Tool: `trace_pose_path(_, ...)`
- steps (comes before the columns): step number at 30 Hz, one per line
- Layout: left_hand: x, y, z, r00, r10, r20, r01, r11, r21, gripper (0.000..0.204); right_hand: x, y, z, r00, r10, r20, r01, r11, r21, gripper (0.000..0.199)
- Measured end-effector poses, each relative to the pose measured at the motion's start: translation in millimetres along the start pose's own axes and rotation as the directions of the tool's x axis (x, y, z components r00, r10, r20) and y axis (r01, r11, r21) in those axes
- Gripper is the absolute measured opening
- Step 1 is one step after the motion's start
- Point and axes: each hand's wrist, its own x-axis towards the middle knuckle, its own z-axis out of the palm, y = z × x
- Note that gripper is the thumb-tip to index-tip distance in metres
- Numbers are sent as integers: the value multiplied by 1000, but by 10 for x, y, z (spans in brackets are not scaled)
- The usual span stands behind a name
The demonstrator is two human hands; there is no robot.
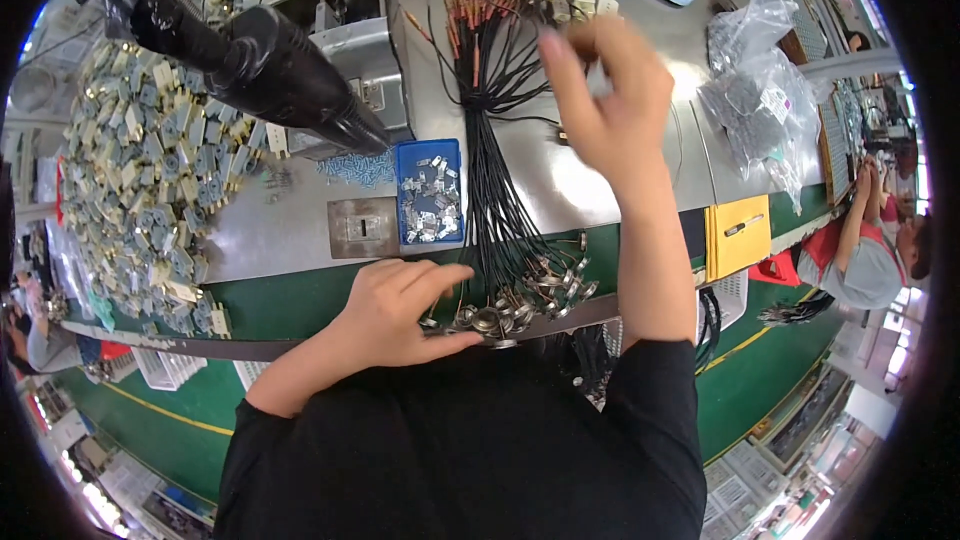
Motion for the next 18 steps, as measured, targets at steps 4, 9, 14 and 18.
trace_pose_path(4, 3, -65, -20, 996, 90, -24, -92, 990, -104, 36, -511, 19, -201, 945, 231, 233, -260, 960, 101, 13)
trace_pose_path(9, -64, -179, -216, 994, 8, -105, -44, 939, -341, 29, -797, 98, -187, 742, 509, 436, -622, 765, 167, 16)
trace_pose_path(14, -135, -269, -277, 988, 4, -151, -55, 941, -333, 27, -655, -88, 119, 740, 278, 612, -343, 939, -12, 19)
trace_pose_path(18, -183, -274, -228, 989, 35, -144, -77, 952, -295, 28, -570, -192, 394, 705, 315, 635, -196, 947, -253, 27)
